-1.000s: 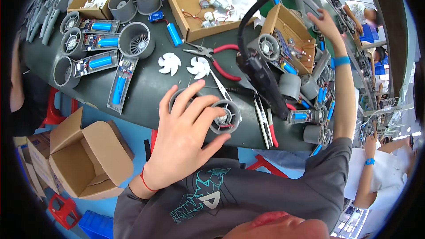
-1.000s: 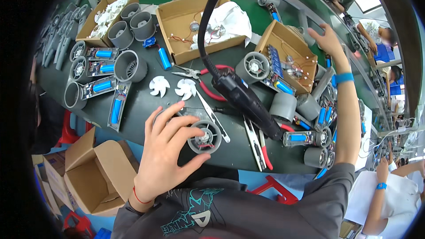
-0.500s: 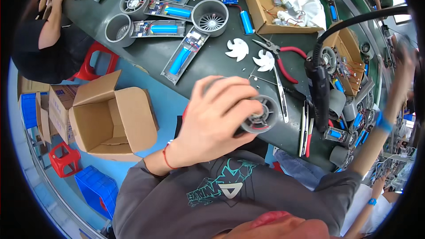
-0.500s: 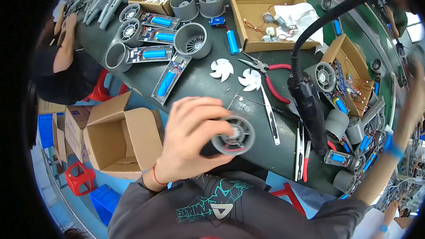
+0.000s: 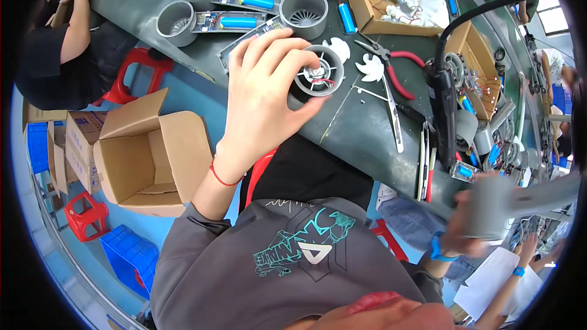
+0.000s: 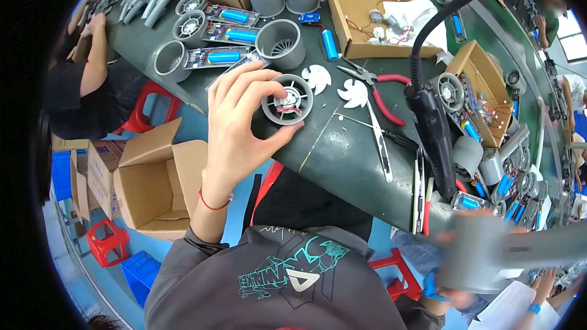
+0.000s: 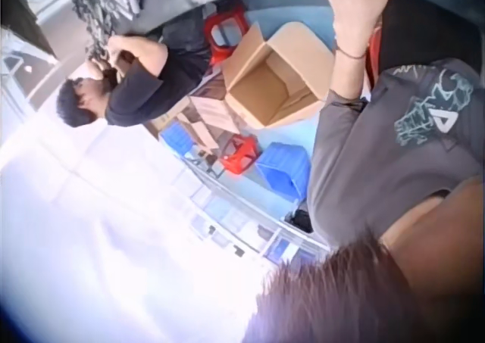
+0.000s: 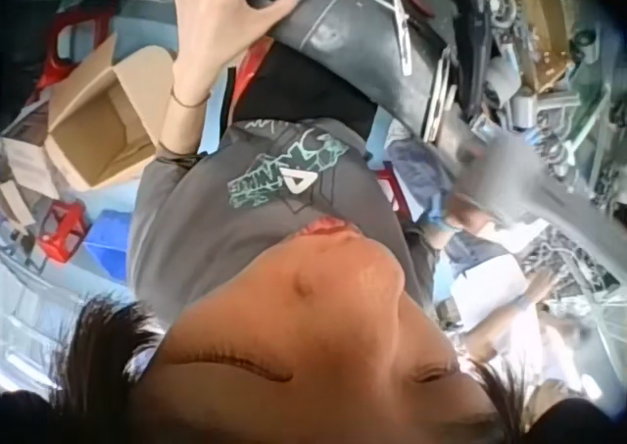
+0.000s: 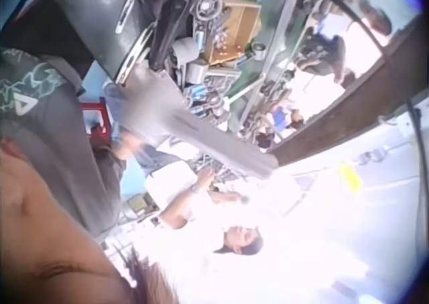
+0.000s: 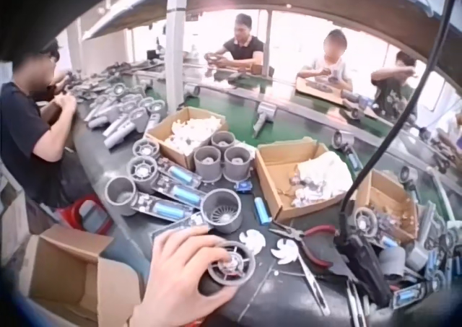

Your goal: Assembling cooling fan components including circuit boards and housings at a manual assembly station.

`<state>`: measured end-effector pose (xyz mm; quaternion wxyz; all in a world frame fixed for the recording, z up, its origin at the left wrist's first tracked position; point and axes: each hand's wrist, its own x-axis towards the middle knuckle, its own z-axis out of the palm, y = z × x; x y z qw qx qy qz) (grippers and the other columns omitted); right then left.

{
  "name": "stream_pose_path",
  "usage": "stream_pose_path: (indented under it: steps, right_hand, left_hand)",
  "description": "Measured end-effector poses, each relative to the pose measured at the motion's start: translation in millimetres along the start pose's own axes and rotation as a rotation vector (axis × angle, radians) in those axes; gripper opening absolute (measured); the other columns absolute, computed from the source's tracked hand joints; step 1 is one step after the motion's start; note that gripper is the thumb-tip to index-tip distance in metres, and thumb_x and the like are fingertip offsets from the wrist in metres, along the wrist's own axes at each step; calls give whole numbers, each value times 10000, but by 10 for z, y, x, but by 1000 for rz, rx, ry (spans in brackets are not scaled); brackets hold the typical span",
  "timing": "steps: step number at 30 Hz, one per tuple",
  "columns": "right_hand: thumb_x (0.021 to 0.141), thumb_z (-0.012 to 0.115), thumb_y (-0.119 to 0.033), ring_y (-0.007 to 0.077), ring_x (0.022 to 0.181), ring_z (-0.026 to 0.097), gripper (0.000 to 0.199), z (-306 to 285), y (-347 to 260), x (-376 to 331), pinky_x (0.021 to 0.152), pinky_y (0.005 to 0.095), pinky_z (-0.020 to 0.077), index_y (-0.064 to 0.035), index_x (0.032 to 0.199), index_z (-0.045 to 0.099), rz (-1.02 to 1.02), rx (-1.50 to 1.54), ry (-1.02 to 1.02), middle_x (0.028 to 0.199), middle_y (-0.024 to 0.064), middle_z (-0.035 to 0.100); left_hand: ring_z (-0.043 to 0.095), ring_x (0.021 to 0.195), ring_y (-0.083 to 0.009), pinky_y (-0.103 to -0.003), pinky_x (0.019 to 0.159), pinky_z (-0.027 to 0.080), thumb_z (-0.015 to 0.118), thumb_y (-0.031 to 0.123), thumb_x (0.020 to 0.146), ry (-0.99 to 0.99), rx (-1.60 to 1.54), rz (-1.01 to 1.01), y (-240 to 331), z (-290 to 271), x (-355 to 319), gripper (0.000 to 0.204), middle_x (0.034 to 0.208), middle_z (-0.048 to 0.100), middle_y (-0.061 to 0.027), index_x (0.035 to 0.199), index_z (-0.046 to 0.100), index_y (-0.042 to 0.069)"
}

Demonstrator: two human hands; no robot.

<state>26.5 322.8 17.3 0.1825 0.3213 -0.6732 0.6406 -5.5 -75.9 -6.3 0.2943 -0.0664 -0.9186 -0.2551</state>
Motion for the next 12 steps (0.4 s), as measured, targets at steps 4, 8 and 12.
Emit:
stream_pose_path:
  steps: [4,8,12]
  right_hand:
    - [802,832,-267,360,1247,572,853,655,48,81,1038,544,484,-43,1472,354,372,-92,-96,1473,280,417]
    - [626,810,66,402,1292,550,751,949,355,173,1078,483,444,-54,1315,535,138,-538,-269,1390,229,557]
    - [640,802,-6,406,1295,546,695,1056,456,196,1066,501,468,-119,1299,617,-127,-715,-547,1339,160,624]
  left_hand:
    - [474,1334,-343,-460,1087,331,910,189,606,26,16,-42,111,-59,-11,570,1298,607,-92,1115,666,115]
    - [517,1271,-346,-455,1019,401,852,263,731,34,-343,73,236,-244,-261,547,1343,564,-122,1193,643,57]
    - [561,1213,-285,-378,1024,423,639,475,955,-415,-1384,-467,349,-251,-389,601,1354,556,-126,1335,544,20]
